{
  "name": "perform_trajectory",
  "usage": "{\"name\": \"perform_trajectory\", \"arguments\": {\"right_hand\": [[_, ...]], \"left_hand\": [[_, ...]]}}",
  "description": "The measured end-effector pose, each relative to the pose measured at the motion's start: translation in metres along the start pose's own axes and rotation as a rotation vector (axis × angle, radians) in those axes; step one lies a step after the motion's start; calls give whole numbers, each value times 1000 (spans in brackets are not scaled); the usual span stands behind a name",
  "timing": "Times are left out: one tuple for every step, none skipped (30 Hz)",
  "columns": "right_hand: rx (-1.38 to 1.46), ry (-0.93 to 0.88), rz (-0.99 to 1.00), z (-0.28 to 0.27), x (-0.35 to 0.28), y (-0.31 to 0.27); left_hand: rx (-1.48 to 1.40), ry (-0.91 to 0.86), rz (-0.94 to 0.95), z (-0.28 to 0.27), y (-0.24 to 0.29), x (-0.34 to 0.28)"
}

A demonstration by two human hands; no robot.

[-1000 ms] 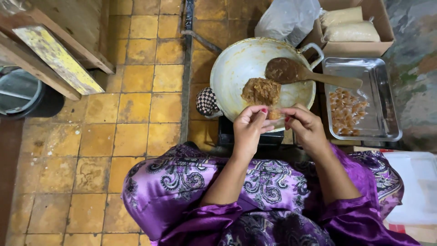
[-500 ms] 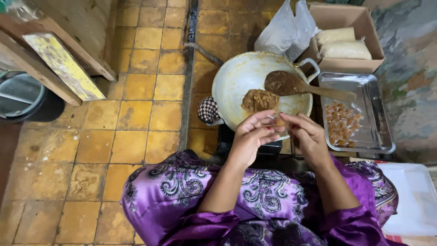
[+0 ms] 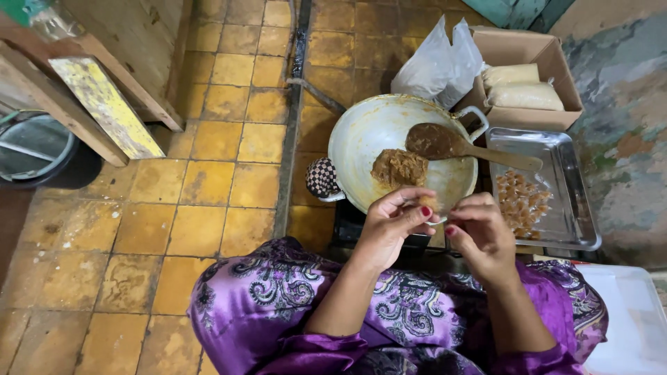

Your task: Scooping paste from a pan and rolling it into small balls by hand

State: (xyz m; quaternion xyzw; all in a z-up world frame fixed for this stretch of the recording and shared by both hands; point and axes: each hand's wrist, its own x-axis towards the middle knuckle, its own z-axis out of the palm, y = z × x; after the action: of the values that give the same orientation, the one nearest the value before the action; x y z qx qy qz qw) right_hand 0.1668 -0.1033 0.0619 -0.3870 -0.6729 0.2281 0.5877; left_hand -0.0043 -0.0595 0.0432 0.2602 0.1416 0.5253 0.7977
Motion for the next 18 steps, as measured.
{"name": "perform_trajectory", "arguments": {"right_hand": [[1, -2, -2, 0, 0, 1], [-35, 4, -12, -1, 0, 2], [-71, 10, -23, -1, 1, 4], [-73, 8, -27, -7, 2, 9], [-47, -1, -27, -11, 2, 15], [-20, -9, -26, -16, 2, 20], [-23, -11, -29, -17, 9, 19], [89, -42, -18, -19, 15, 17], [201, -73, -7, -20, 21, 15], [197, -72, -4, -23, 28, 15], [361, -135, 25, -26, 35, 15], [525, -197, 56, -29, 41, 15], [521, -195, 59, -23, 50, 7], [482, -248, 23, -17, 59, -2], [444, -301, -14, -11, 68, -11], [437, -299, -14, -6, 69, -12], [465, -274, 4, -1, 70, -13], [494, -253, 21, 4, 72, -14]], "left_hand": [[0, 0, 2, 2, 1, -2], [-16, -13, 3, 3, 3, -1], [-33, -25, 4, 5, 4, -1], [-35, -29, 7, 8, 5, -3], [-76, -48, 1, 11, 7, -4], [-118, -67, -7, 13, 8, -6], [-120, -70, -5, 16, 13, -8], [-203, -119, -62, 20, 18, -11], [-286, -168, -119, 23, 23, -14], [-290, -169, -123, 22, 19, -16], [-320, -193, -176, 20, 14, -17], [-351, -217, -231, 19, 9, -19], [-355, -217, -235, 25, 13, -21], [-401, -222, -298, 31, 16, -23], [-446, -227, -361, 37, 20, -26], [-449, -232, -365, 37, 16, -25], [-437, -224, -372, 37, 12, -24], [-424, -215, -374, 37, 9, -23]]}}
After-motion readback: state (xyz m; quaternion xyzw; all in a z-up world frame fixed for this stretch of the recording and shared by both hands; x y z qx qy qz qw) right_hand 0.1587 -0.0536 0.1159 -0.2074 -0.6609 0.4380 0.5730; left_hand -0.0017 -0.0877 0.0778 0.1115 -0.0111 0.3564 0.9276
